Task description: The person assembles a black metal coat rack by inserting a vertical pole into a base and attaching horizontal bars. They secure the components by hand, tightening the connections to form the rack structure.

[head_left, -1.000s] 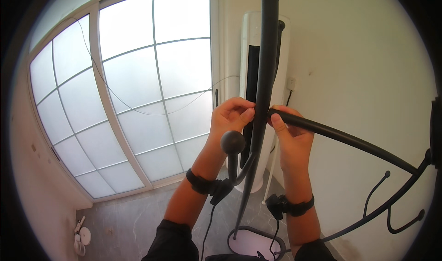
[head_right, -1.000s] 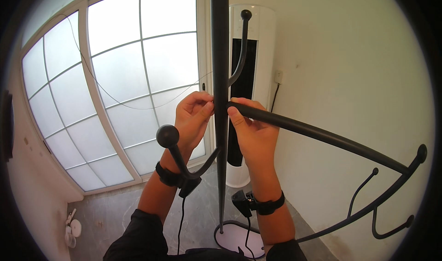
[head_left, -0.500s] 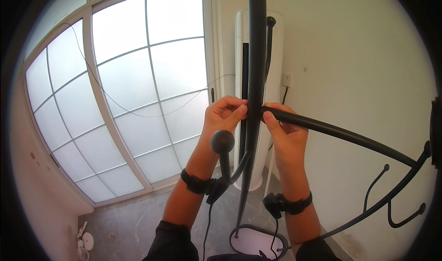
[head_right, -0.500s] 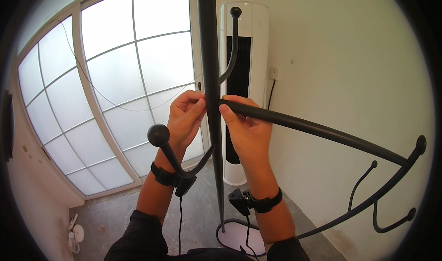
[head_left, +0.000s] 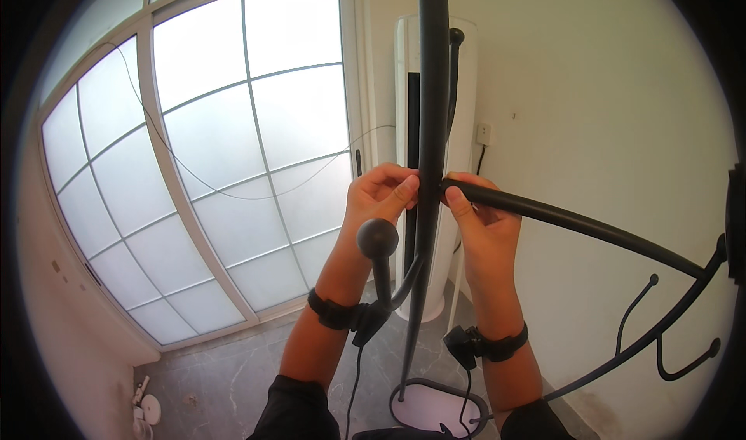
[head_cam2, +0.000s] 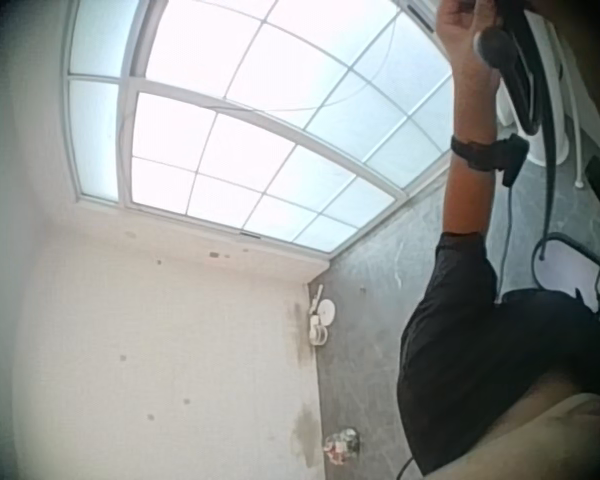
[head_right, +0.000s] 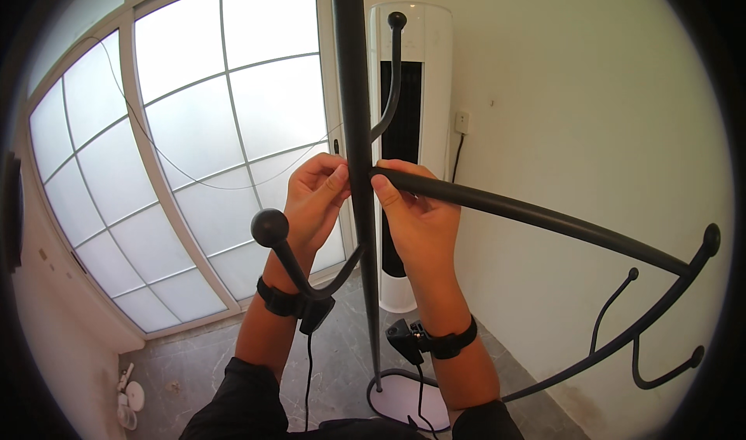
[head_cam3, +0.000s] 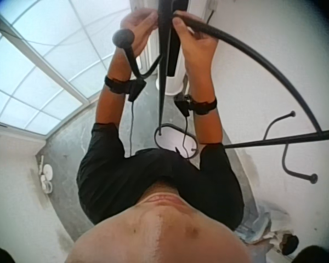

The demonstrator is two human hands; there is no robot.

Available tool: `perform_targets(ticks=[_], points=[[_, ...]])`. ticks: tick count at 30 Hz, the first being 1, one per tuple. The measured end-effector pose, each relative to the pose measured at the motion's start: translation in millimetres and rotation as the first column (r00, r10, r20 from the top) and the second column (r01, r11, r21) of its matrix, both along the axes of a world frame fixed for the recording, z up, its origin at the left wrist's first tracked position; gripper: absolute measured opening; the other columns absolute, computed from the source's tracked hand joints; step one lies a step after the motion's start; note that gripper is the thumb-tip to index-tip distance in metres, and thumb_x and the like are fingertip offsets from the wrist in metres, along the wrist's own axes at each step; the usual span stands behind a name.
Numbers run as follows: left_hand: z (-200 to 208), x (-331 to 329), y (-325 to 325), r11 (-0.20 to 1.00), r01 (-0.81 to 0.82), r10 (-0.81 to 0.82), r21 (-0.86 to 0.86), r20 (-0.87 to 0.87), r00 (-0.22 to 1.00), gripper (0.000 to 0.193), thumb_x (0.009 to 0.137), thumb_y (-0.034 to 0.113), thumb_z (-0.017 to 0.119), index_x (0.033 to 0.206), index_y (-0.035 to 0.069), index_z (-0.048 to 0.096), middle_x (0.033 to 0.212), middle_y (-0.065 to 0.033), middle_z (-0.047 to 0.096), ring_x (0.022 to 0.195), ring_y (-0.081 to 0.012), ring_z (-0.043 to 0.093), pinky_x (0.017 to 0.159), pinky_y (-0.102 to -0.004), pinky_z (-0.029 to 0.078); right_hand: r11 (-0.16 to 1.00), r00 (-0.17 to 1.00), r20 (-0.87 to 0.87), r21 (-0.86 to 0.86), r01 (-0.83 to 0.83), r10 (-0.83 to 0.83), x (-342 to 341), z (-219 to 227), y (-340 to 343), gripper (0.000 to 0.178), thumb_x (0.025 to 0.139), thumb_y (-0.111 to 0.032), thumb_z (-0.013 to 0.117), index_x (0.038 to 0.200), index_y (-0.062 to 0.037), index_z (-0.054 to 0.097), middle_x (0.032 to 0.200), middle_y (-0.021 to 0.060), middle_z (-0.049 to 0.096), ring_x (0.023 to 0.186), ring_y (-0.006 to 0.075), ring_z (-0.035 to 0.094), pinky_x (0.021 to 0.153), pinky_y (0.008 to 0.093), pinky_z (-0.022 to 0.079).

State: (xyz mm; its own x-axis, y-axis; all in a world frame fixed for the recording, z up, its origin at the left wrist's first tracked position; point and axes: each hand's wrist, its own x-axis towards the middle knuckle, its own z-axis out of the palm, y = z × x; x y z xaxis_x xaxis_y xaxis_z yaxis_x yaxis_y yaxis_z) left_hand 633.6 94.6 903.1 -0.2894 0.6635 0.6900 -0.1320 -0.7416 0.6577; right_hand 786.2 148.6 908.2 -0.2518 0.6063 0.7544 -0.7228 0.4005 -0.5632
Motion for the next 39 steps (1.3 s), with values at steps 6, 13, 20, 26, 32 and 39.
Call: perform_targets(ticks=[6,13,20,26,32,39], points=[[-5.7,-4.2,10.9,0.96,-0.006,0.027,0.279,-0.072,0.997,0.012,0.088,-0.003,0.065,0.1,-0.003,0.064,0.1,-0.0098,0.063,0.086,-0.0141,0.06,0.078,-0.0247,0.05,1.0,1.0,0.008,0.008,-0.003,0.003,-1.7,1.5,-2.0,0.022,0.086,-0.002,0.071,0.107,0.0031,0.066,0.097,0.0073,0.067,0.087,0.0103,0.063,0.079,0.0211,0.051],[0.6,3.8,0.6,0.998,0.059,-0.058,-0.011,0.097,0.994,0.015,0.089,-0.003,0.065,0.103,-0.003,0.064,0.094,-0.0091,0.065,0.087,-0.0146,0.062,0.082,-0.0254,0.051,1.0,1.0,0.0,-0.006,0.001,-0.001,-0.4,0.6,-0.8,0.021,0.087,-0.002,0.071,0.107,0.0038,0.066,0.096,0.0074,0.068,0.088,0.0108,0.064,0.08,0.0216,0.051],[0.3,2.1,1.1,0.986,-0.078,0.09,0.146,-0.081,0.993,0.013,0.088,-0.003,0.065,0.101,-0.003,0.064,0.092,-0.0084,0.066,0.089,-0.0142,0.063,0.084,-0.0241,0.051,1.0,1.0,-0.002,0.003,-0.007,0.007,0.8,0.7,1.3,0.02,0.087,-0.002,0.07,0.106,0.004,0.065,0.097,0.0078,0.067,0.089,0.0108,0.064,0.081,0.0214,0.051],[2.9,10.2,-1.4,0.994,-0.044,0.046,0.095,-0.013,0.999,0.014,0.089,-0.002,0.064,0.104,-0.005,0.064,0.095,-0.0087,0.066,0.09,-0.0146,0.062,0.083,-0.0251,0.051,1.0,1.0,-0.009,0.004,-0.006,0.006,1.5,-0.2,3.4,0.021,0.087,-0.001,0.07,0.107,0.0034,0.066,0.096,0.0078,0.068,0.088,0.0107,0.064,0.08,0.0214,0.051],[1.8,-3.8,-3.4,0.997,-0.054,0.06,0.047,-0.138,0.989,0.016,0.094,0.004,0.059,0.108,-0.002,0.063,0.097,-0.008,0.066,0.095,-0.015,0.062,0.085,-0.0285,0.05,1.0,1.0,0.009,0.013,-0.012,0.012,0.6,-0.2,4.6,0.021,0.086,-0.001,0.07,0.107,0.003,0.066,0.096,0.0077,0.068,0.087,0.0102,0.064,0.079,0.0208,0.05],[3.3,5.2,-4.5,0.961,-0.181,0.215,0.207,-0.152,0.965,0.014,0.09,-0.002,0.063,0.103,-0.003,0.066,0.091,-0.009,0.068,0.09,-0.0156,0.064,0.085,-0.0263,0.052,1.0,1.0,-0.014,0.015,-0.019,0.019,-0.6,-0.7,3.1,0.021,0.087,-0.001,0.07,0.106,0.0035,0.066,0.095,0.0077,0.068,0.087,0.0104,0.064,0.079,0.0212,0.051]])
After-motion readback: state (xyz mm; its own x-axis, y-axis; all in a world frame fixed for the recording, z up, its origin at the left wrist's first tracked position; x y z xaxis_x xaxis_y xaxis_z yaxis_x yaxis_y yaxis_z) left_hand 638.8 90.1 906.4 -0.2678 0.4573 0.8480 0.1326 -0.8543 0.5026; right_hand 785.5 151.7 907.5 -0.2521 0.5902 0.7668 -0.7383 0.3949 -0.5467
